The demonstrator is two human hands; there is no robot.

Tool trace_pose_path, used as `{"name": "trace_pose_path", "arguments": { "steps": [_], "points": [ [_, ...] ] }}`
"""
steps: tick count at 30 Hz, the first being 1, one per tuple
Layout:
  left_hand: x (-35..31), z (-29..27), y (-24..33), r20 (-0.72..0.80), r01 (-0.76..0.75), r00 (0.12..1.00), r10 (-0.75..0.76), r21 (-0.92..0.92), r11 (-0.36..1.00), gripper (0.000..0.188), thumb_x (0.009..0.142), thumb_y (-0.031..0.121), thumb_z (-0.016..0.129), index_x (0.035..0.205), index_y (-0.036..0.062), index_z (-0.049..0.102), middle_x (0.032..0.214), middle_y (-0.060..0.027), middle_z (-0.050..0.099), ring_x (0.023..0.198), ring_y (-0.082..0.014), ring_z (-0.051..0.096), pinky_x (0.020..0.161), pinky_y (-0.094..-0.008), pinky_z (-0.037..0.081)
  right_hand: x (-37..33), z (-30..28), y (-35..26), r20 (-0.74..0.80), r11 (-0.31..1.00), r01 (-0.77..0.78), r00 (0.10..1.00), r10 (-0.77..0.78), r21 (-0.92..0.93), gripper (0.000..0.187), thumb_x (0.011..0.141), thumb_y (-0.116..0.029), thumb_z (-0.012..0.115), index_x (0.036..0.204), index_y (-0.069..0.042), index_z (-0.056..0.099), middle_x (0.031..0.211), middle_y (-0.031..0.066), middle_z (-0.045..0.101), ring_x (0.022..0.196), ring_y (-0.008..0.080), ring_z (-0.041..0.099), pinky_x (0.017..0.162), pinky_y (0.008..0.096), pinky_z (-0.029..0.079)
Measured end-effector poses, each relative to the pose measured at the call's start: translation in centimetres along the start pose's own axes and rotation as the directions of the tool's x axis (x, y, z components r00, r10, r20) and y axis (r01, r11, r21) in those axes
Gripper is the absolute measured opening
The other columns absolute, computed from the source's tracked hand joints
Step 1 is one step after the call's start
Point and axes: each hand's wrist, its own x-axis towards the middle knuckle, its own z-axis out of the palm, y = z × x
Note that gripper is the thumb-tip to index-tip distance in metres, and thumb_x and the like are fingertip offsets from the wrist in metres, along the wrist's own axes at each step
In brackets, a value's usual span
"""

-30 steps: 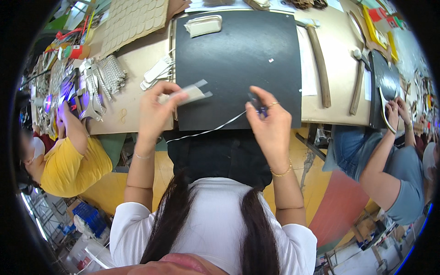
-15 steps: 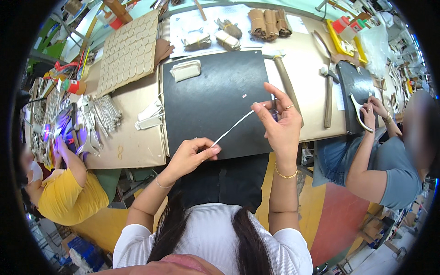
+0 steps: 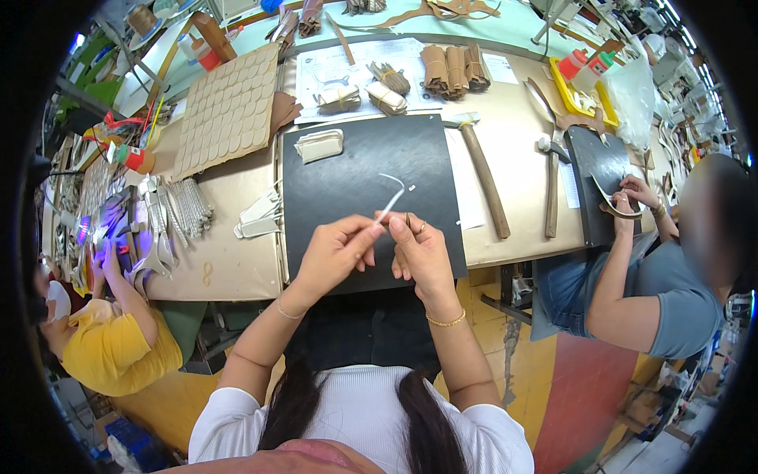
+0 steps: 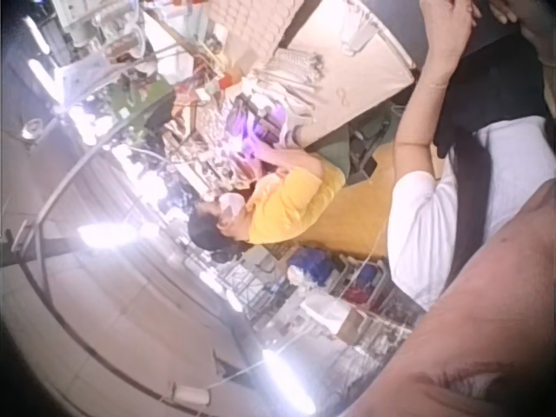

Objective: The person sits at a workbench and repeatedly sews white fabric pieces using a needle and thread. They pull the thread through the fabric, tie off the ends, and place the finished pieces into a pile on the table. The process is repeated for multiple identical components.

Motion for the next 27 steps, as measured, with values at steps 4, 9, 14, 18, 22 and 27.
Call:
{"name": "trace_pose_path", "arguments": {
  "steps": [4,9,14,18,22,27],
  "points": [
    [-0.7,1.3,0.4,0.044,-0.084,0.996,0.077,0.211,0.974,0.024,0.104,0.023,0.066,0.104,0.0,0.075,0.068,-0.0045,0.068,0.06,-0.008,0.064,0.057,-0.0248,0.051,1.1,-0.4,-1.6,-0.02,0.994,0.055,0.998,-0.057,-0.091,0.024,0.103,-0.025,0.07,0.104,-0.001,0.071,0.087,0.0084,0.076,0.044,0.0023,0.045,0.042,0.0199,0.04],
    [-3.5,0.1,-0.8,0.091,0.161,0.981,-0.17,0.095,0.982,0.026,0.104,0.023,0.066,0.107,-0.001,0.076,0.072,-0.0038,0.07,0.06,-0.0078,0.063,0.059,-0.0238,0.051,2.9,-3.5,-3.9,-0.219,0.985,0.16,0.965,-0.142,0.066,0.028,0.102,-0.026,0.072,0.111,0.0,0.068,0.08,0.0075,0.073,0.044,0.002,0.042,0.044,0.0204,0.041],
    [-7.7,-3.0,-3.1,0.079,0.269,0.957,-0.28,0.133,0.954,0.029,0.104,0.026,0.065,0.109,-0.0014,0.076,0.079,-0.0067,0.071,0.062,-0.0095,0.065,0.06,-0.0253,0.052,4.5,-7.1,-5.7,-0.375,0.962,0.273,0.893,-0.249,0.012,0.036,0.107,-0.029,0.063,0.127,0.002,0.064,0.067,-0.0026,0.061,0.043,0.0012,0.04,0.044,0.0188,0.04],
    [-8.0,-1.7,-5.0,0.151,0.252,0.95,-0.273,0.148,0.956,0.027,0.105,0.023,0.065,0.111,-0.0009,0.076,0.083,-0.0062,0.069,0.065,-0.0094,0.066,0.062,-0.0246,0.053,4.9,-7.7,-6.3,-0.325,0.932,0.352,0.875,-0.359,-0.083,0.038,0.109,-0.03,0.06,0.129,0.002,0.063,0.064,-0.0022,0.058,0.043,0.0017,0.04,0.044,0.019,0.039],
    [-5.1,4.9,-5.2,0.465,-0.31,0.875,0.134,0.326,0.893,0.03,0.102,0.024,0.067,0.117,-0.001,0.073,0.108,-0.0186,0.07,0.099,-0.032,0.072,0.089,-0.0405,0.057,5.5,-6.4,-6.1,-0.192,0.838,0.392,0.853,-0.486,-0.38,0.03,0.106,-0.025,0.066,0.116,0.002,0.072,0.069,-0.0073,0.053,0.053,-0.0001,0.037,0.049,0.0171,0.031],
    [-0.4,5.9,-2.0,0.539,-0.607,0.771,0.338,0.461,0.647,0.037,0.095,0.023,0.069,0.119,-0.0053,0.066,0.119,-0.0221,0.067,0.11,-0.04,0.066,0.099,-0.0456,0.053,3.7,-7.1,-6.8,-0.126,0.742,0.444,0.811,-0.571,-0.502,0.023,0.101,-0.014,0.072,0.118,0.001,0.074,0.083,-0.0012,0.068,0.058,-0.0002,0.04,0.051,0.017,0.029]
  ]
}}
